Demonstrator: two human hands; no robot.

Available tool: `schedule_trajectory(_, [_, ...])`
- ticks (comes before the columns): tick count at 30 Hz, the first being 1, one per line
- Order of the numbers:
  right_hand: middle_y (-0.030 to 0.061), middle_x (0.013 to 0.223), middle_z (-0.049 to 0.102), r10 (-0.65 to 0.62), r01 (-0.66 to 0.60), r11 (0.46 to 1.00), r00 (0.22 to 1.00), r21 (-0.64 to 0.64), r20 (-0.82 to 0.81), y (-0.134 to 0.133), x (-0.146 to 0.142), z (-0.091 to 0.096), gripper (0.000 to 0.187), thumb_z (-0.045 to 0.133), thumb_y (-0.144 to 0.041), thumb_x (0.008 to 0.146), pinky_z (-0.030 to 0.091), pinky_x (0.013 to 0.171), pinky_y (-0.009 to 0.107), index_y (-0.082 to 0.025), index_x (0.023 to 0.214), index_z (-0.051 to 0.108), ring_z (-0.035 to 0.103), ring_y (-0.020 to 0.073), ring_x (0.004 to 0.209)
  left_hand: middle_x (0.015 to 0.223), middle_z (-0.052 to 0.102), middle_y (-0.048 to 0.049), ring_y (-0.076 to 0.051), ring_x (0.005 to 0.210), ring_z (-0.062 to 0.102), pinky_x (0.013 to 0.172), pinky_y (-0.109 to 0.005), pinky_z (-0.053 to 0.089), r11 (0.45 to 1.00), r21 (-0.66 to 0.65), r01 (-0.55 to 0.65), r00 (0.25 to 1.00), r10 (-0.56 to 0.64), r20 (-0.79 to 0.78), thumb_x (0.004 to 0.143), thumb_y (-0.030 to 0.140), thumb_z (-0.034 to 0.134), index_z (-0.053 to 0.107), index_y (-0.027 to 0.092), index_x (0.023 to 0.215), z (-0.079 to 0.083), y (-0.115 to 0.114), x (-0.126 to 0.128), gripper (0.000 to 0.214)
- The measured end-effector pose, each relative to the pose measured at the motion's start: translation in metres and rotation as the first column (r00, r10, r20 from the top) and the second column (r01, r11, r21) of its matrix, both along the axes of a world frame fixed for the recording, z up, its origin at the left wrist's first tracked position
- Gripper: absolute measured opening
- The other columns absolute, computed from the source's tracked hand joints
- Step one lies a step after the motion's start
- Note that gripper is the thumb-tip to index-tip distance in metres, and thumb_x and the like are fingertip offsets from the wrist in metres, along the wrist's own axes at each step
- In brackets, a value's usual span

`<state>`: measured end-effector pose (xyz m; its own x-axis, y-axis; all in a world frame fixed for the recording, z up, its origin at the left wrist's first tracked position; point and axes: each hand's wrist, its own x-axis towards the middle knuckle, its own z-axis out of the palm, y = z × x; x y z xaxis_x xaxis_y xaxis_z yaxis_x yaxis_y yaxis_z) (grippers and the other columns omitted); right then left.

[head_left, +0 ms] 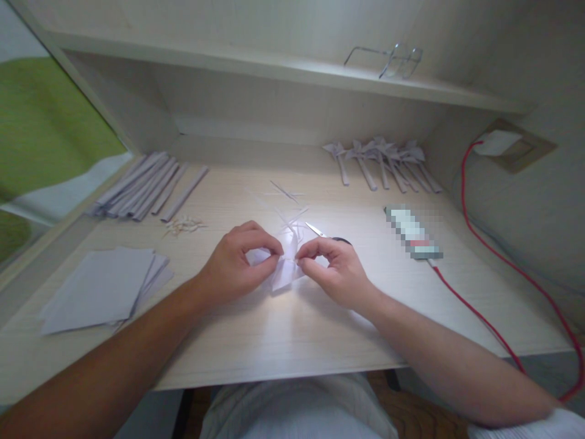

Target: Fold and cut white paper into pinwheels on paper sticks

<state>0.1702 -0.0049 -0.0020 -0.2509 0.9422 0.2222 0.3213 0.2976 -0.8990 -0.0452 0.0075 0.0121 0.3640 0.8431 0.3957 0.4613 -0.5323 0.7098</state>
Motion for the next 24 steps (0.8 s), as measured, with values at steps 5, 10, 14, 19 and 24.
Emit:
schedule_trajectory(5, [-0.0006,0.078,0.073,-0.004,0.004,1.0,1.0,0.007,-0.004,-0.0012,0.0004,0.0008,0.015,0.065,-0.01,0.08,0.049,0.075,0.028,-0.021,0.082,0.075,0.067,0.0161,0.076,0.081,0.068,-0.0018,-0.019,0.081,0.065,0.078,-0.032,0.05,1.0,0.012,0.017,1.0,-0.017,-0.007,0.076,0.007,0.066,0.076,0.023,0.081,0.0001,0.0003,-0.0003,0.019])
schedule_trajectory(10, [-0.0009,0.077,0.073,-0.037,0.037,0.999,0.999,0.003,-0.004,-0.0011,0.001,0.0008,0.013,0.066,-0.011,0.08,0.049,0.074,0.027,-0.02,0.082,0.074,0.067,0.0155,0.075,0.081,0.068,-0.0023,-0.018,0.08,0.064,0.077,-0.032,0.049,1.0,0.015,0.02,1.0,-0.02,-0.017,0.076,0.008,0.066,0.076,0.021,0.08,0.0012,-0.001,0.0009,0.017])
schedule_trajectory(14, [-0.0007,0.077,0.073,-0.042,0.042,0.999,0.999,0.008,0.005,-0.0004,0.0009,-0.0003,0.012,0.067,-0.011,0.08,0.05,0.074,0.027,-0.02,0.082,0.075,0.067,0.0155,0.075,0.082,0.068,-0.0026,-0.018,0.081,0.064,0.078,-0.032,0.049,1.0,0.014,0.027,0.999,-0.026,-0.026,0.077,0.008,0.066,0.076,0.021,0.081,0.0024,-0.0012,0.0008,0.017])
schedule_trajectory(19, [-0.0009,0.077,0.074,-0.044,0.044,0.999,0.999,0.008,-0.002,-0.001,0.0001,-0.0022,0.012,0.067,-0.011,0.08,0.05,0.075,0.026,-0.02,0.083,0.075,0.067,0.0147,0.075,0.083,0.067,-0.0029,-0.018,0.081,0.064,0.078,-0.032,0.049,1.0,0.008,0.026,0.999,-0.026,-0.03,0.078,0.008,0.066,0.076,0.02,0.082,0.0017,-0.0004,0.0005,0.016])
schedule_trajectory(24, [-0.0011,0.077,0.074,-0.052,0.052,0.998,0.999,0.019,-0.007,-0.002,0.0001,-0.0021,0.012,0.067,-0.01,0.08,0.05,0.075,0.026,-0.02,0.082,0.075,0.068,0.0144,0.075,0.082,0.067,-0.0034,-0.018,0.08,0.064,0.078,-0.033,0.049,1.0,0.009,0.024,0.999,-0.024,-0.03,0.078,0.008,0.066,0.077,0.019,0.081,0.0021,-0.0008,0.0012,0.015])
